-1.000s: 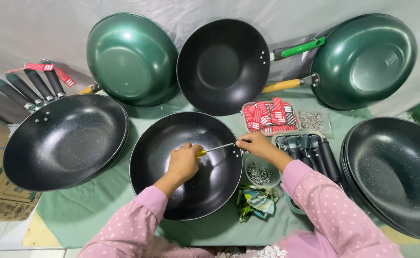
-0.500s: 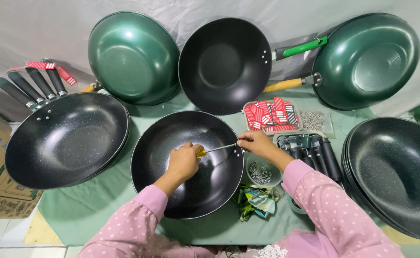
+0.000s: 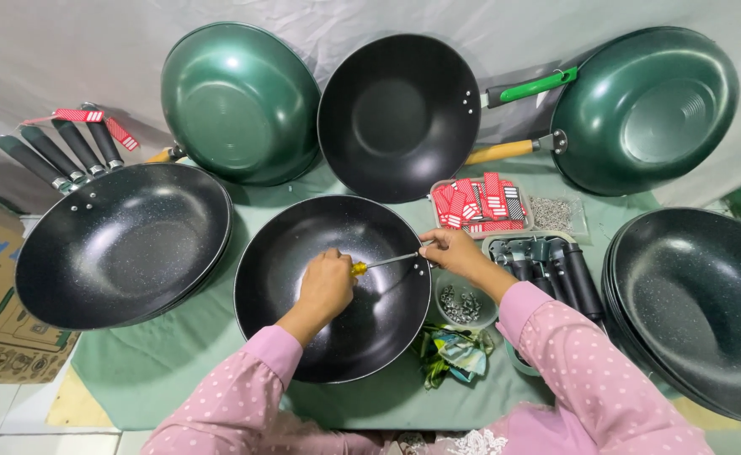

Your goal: Assembling handles onto woks using screws and a screwdriver

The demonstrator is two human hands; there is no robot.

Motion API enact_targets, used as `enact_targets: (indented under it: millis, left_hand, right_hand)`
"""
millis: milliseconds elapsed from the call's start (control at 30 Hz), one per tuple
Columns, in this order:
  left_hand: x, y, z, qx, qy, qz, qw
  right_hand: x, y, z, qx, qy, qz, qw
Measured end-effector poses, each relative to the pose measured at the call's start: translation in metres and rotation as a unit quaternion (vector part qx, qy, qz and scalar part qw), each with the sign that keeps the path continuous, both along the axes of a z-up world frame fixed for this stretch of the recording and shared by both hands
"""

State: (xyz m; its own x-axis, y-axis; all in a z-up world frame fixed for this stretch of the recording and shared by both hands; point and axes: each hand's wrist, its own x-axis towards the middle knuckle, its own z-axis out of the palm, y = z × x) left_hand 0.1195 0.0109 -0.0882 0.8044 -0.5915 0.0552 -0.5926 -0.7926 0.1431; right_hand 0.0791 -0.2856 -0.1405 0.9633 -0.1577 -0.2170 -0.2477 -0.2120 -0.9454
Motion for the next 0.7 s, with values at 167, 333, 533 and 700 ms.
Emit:
enact_targets:
  millis: [167, 333, 533, 700]
  left_hand:
    - [-0.004, 0.002, -0.002, 0.013, -0.055, 0.004, 0.998]
    - [-0.004, 0.003, 0.005, 0.025, -0.076, -0.003, 0.997]
    - [-0.01, 0.005, 0.031, -0.004, -0.018, -0.03, 0.999]
    - [-0.012, 0.002, 0.021, -0.036, -0.139, -0.014, 0.99]
  right_hand:
    - [0.001, 0.0, -0.003, 0.001, -0.002, -0.005, 1.0]
    - [-0.002, 0.002, 0.003, -0.003, -0.005, -0.006, 1.0]
    - [-0.002, 0.004, 0.003, -0.008, -0.005, -0.015, 1.0]
    - [0.001, 0.004, -0.001, -0.037, -0.021, -0.035, 0.999]
